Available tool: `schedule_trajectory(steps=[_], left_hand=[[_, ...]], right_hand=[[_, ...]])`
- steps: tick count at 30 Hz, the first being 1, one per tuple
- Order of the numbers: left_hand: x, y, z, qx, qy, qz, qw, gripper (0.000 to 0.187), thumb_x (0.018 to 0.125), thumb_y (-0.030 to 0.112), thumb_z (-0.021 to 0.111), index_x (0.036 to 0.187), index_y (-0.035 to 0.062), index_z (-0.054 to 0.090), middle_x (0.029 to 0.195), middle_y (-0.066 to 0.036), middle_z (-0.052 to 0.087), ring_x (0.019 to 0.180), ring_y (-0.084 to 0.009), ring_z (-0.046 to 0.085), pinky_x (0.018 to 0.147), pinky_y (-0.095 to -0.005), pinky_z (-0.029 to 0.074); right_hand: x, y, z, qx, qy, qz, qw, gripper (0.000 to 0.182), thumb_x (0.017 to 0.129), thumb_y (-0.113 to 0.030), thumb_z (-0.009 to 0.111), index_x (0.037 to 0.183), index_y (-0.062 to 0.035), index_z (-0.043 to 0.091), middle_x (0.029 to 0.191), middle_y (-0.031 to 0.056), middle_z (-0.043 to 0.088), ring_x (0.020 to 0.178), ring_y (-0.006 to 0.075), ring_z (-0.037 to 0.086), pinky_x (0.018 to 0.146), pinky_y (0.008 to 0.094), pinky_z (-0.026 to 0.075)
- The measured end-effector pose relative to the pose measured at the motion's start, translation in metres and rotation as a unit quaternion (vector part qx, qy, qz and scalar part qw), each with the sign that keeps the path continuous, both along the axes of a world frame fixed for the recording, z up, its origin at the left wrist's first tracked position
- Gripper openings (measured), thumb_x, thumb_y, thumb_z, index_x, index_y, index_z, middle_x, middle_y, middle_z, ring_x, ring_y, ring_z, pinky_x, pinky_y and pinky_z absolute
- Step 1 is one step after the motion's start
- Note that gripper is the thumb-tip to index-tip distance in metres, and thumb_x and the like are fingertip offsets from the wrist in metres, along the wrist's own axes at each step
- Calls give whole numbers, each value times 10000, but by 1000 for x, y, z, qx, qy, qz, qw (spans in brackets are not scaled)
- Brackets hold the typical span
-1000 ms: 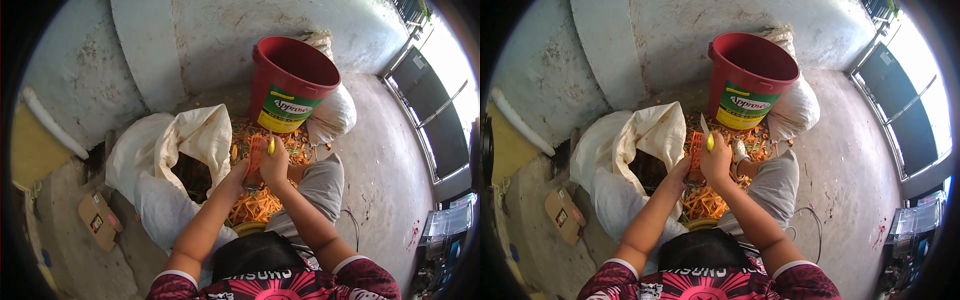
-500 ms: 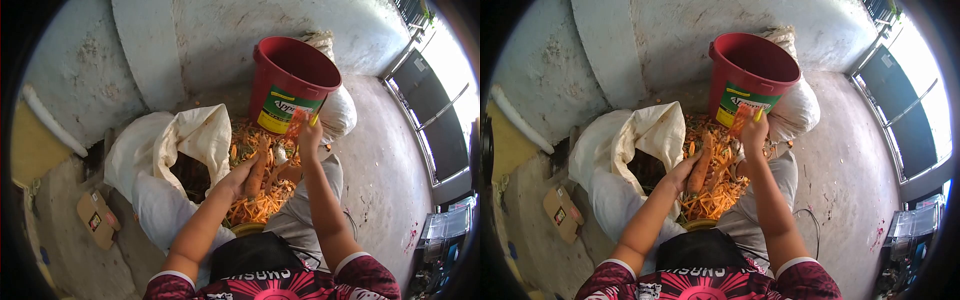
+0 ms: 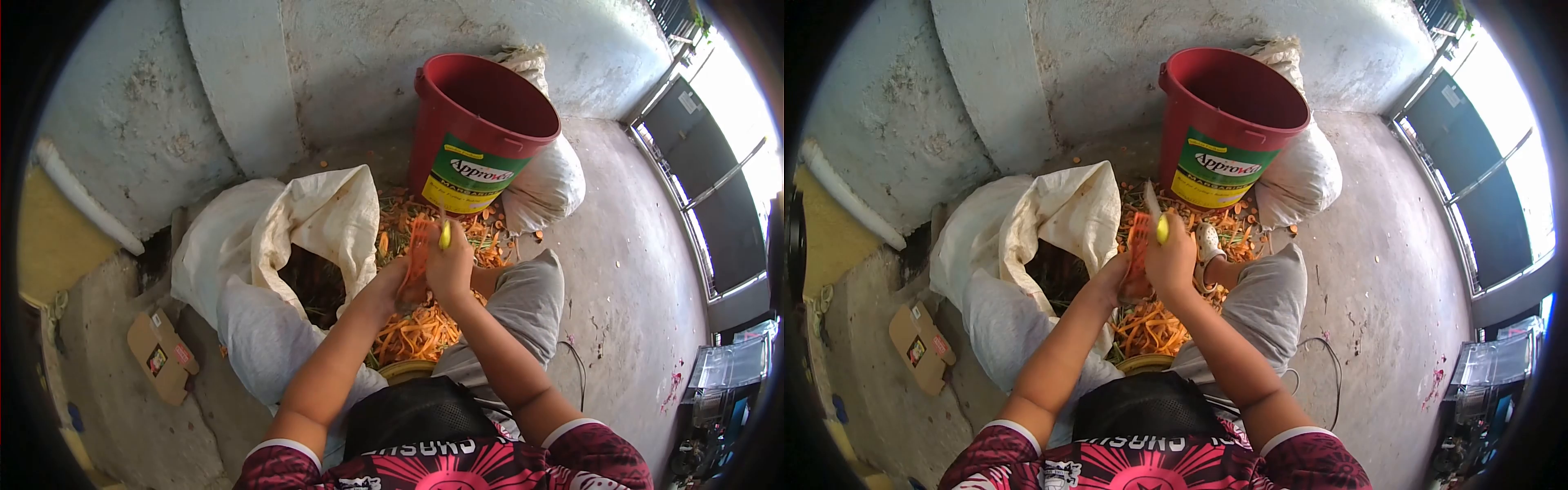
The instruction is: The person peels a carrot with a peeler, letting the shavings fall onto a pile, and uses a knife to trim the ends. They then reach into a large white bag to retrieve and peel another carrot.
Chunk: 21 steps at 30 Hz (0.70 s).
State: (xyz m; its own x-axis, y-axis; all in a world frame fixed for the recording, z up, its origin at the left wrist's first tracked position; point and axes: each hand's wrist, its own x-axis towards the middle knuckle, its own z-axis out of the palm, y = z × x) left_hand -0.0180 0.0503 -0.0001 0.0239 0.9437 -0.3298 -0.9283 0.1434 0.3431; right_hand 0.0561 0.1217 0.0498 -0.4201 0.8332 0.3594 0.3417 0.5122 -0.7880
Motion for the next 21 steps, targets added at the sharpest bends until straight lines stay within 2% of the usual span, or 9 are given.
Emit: schedule_trajectory(steps=[2, 3, 6, 8, 10, 14, 15, 17, 21], left_hand=[[8, -6, 25, -53, 134, -46, 989, 348, 899, 321, 330, 1006, 35, 495, 771, -64, 573, 614, -142, 564, 466, -245, 460], [11, -9, 33, -79, 200, -68, 974, 365, 901, 333, 320, 1019, 35, 494, 772, -59, 569, 609, -139, 556, 451, -241, 449], [5, -9, 15, 84, 67, -140, 984, 409, 903, 355, 310, 1063, 25, 491, 796, -65, 565, 623, -106, 546, 550, -230, 473], [12, -8, 26, 18, 113, -120, 986, 402, 902, 373, 308, 1074, 47, 469, 791, -65, 551, 631, -113, 549, 565, -242, 480], [14, -11, 39, -91, 138, -92, 982, 394, 895, 383, 327, 1069, 57, 464, 780, -58, 548, 623, -115, 549, 552, -251, 485], [8, -4, 20, -76, 79, 1, 994, 431, 862, 438, 381, 996, 47, 500, 782, -77, 560, 698, -158, 570, 509, -306, 477], [5, -3, 15, -62, 79, 4, 995, 419, 862, 435, 384, 977, 50, 503, 778, -77, 560, 686, -167, 574, 516, -312, 482], [0, -3, 8, -43, 57, 7, 997, 387, 863, 413, 391, 952, 54, 506, 765, -76, 561, 651, -179, 579, 515, -317, 489], [-2, 1, 3, -38, 42, 15, 998, 331, 869, 353, 393, 937, 50, 507, 736, -69, 571, 563, -177, 574, 477, -300, 482]], right_hand=[[-7, 36, -16, 0, 33, -39, 999, 196, 811, -191, 519, 905, -20, 505, 691, 195, 567, 660, 345, 567, 573, 387, 434], [-5, 46, 8, -41, 41, -66, 996, 211, 809, -207, 520, 911, -23, 503, 701, 196, 573, 672, 351, 570, 571, 395, 437], [-7, 98, 9, 57, -6, -167, 984, 234, 827, -232, 486, 893, -10, 513, 697, 189, 575, 673, 345, 570, 576, 394, 435], [-4, 135, -10, 109, -18, -219, 970, 239, 830, -231, 479, 894, -4, 516, 700, 190, 575, 674, 348, 567, 580, 394, 431], [2, 141, -3, 85, 36, -181, 979, 226, 836, -216, 474, 889, -2, 519, 712, 177, 581, 670, 320, 573, 586, 377, 429], [6, 103, 10, 16, 138, -74, 988, 190, 848, -178, 464, 859, 3, 519, 726, 133, 585, 642, 231, 564, 581, 334, 420], [8, 98, 0, -35, 172, -30, 984, 159, 852, -152, 460, 848, -1, 511, 697, 79, 561, 610, 156, 517, 571, 298, 410], [9, 65, -1, -210, 199, 4, 957, 163, 855, -158, 458, 848, -1, 503, 657, 49, 529, 588, 133, 483, 564, 282, 402], [12, 8, 4, -206, 149, 65, 965, 173, 861, -169, 458, 861, 0, 495, 663, 51, 521, 606, 127, 478, 573, 278, 397]])
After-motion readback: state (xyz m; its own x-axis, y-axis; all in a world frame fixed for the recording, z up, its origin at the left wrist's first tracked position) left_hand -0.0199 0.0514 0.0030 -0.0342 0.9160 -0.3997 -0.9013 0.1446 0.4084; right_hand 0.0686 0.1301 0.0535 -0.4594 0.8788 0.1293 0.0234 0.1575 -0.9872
